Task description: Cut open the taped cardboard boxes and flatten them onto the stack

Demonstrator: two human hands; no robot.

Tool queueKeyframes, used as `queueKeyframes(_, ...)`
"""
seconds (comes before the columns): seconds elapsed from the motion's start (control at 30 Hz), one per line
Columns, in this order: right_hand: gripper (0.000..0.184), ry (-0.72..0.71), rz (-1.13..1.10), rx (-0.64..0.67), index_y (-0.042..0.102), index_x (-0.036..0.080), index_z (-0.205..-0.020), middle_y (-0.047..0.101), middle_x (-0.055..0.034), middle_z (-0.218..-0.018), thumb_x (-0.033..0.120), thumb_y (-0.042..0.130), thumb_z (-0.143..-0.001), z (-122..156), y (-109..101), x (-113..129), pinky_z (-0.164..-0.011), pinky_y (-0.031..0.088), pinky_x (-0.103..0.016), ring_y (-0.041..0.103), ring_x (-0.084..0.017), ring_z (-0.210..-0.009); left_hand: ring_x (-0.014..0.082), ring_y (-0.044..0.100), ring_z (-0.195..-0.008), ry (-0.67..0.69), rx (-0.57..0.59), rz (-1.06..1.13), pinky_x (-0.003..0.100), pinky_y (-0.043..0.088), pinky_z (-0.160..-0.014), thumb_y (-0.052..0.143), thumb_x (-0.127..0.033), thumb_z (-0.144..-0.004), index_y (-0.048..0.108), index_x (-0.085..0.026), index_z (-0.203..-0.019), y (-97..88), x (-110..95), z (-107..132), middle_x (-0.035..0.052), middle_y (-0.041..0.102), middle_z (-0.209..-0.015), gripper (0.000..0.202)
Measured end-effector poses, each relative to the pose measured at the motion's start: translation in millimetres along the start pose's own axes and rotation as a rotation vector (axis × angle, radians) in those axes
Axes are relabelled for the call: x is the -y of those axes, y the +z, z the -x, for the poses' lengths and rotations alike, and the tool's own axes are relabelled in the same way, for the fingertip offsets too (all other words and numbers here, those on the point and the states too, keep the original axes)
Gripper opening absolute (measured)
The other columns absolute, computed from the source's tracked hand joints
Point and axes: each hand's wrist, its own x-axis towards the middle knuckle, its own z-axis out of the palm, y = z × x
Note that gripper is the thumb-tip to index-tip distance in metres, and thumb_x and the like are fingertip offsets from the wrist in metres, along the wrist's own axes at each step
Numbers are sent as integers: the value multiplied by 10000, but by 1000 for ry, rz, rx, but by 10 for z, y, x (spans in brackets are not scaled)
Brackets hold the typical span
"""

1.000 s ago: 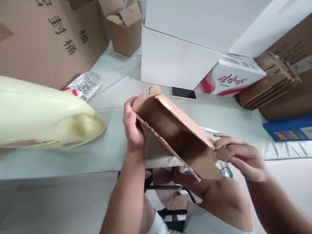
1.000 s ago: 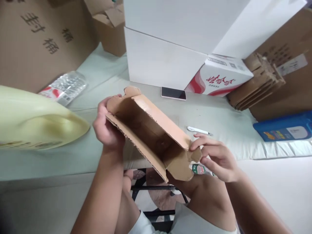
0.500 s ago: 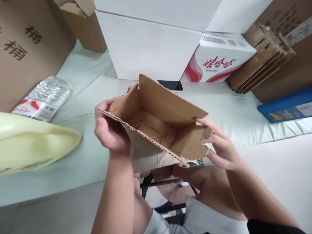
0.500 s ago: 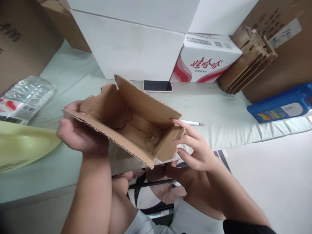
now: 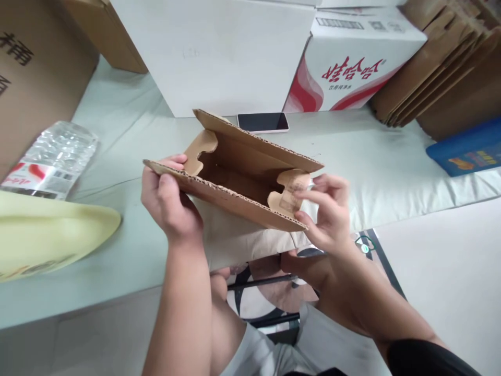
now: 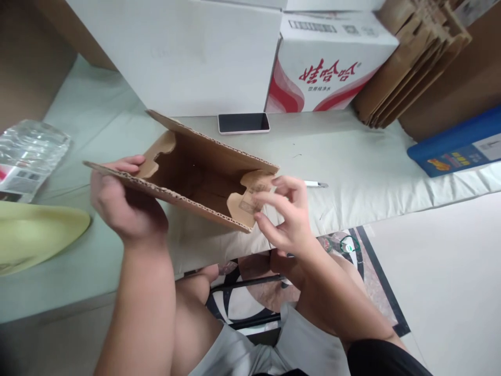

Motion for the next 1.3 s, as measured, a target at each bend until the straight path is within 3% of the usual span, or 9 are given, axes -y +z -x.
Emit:
queueKeyframes(0.13, 818, 135, -154, -23, 245, 430, -1586, 369, -123, -1584, 496, 683, -899, 53, 13, -85, -1070, 532, -588, 496, -341, -1392, 219, 642, -971, 11, 21, -22, 402, 476, -983, 630, -472, -931, 660, -189, -858, 10, 33, 34, 67, 697, -929, 293)
queueKeyframes(0.2, 853, 141, -254, 53, 139, 424, -1623, 430, -120, -1564, 491, 638, -934, 64, 10, -115, -1142, 482, -600, 497, -323, -1420, 199, 622, -919, -3, 11, -44, 385, 481, -955, 689, -503, -900, 641, -184, -942, 13, 42, 45, 57, 663, -920, 326)
queueKeyframes(0.37, 401, 68, -170, 90, 579, 345, -1348, 560, -104, -1398, 459, 550, -965, 112, -22, -135, -1132, 486, -594, 557, -333, -1342, 219, 574, -1097, 64, 53, -205, 378, 514, -978, 829, -406, -751, 593, -215, -1194, -17, 28, -1, 79, 589, -1151, 537)
queueKeyframes(0.43, 369, 44, -137, 73, 616, 337, -1290, 576, -104, -1353, 463, 543, -952, 131, -31, -133, -1096, 502, -599, 583, -339, -1285, 249, 527, -1225, 107, 131, -276, 398, 529, -1006, 823, -286, -709, 624, -218, -1233, -50, 18, -54, 104, 554, -1278, 565)
queueKeyframes(0.6, 399, -47, -145, 44, 615, 363, -1317, 570, -93, -1297, 441, 539, -933, 168, -37, -123, -1066, 509, -582, 596, -325, -1198, 204, 612, -930, 15, 340, -398, 447, 519, -1006, 732, -171, -774, 818, -201, -941, -108, -27, -156, 99, 529, -1363, 190)
queueKeyframes(0.7, 387, -35, -157, 53, 616, 364, -1305, 562, -88, -1278, 448, 481, -951, 214, -42, -115, -1080, 496, -593, 589, -331, -1202, 250, 630, -1045, -83, 362, -370, 470, 485, -1078, 747, -165, -789, 802, -223, -834, -82, -97, -135, 72, 585, -1342, 92)
queueKeyframes(0.87, 471, 73, -201, 45, 564, 392, -1362, 525, -69, -1408, 571, 362, -975, 332, 19, -140, -1163, 424, -631, 512, -360, -1358, 271, 645, -1079, -180, 326, -361, 490, 480, -1098, 804, -123, -729, 753, -219, -774, -36, -163, -57, 57, 594, -1356, 118)
queueKeyframes(1.07, 518, 239, -395, -105, 402, 420, -1453, 431, -59, -1594, 639, 371, -985, 380, 156, -263, -1116, 493, -581, 557, -322, -1384, 162, 582, -783, 73, 377, -460, 406, 538, -856, 719, -122, -774, 821, -222, -886, -127, 3, -78, 56, 603, -1347, 182)
queueKeyframes(1.3, 591, 699, -632, 24, 461, 306, -1374, 585, -119, -1513, 707, 505, -942, 349, 171, -357, -1133, 510, -494, 634, -252, -1330, 217, 591, -1026, 110, 77, -386, 365, 522, -947, 623, -69, -753, 852, -211, -938, -226, 117, -174, 71, 633, -1227, 327)
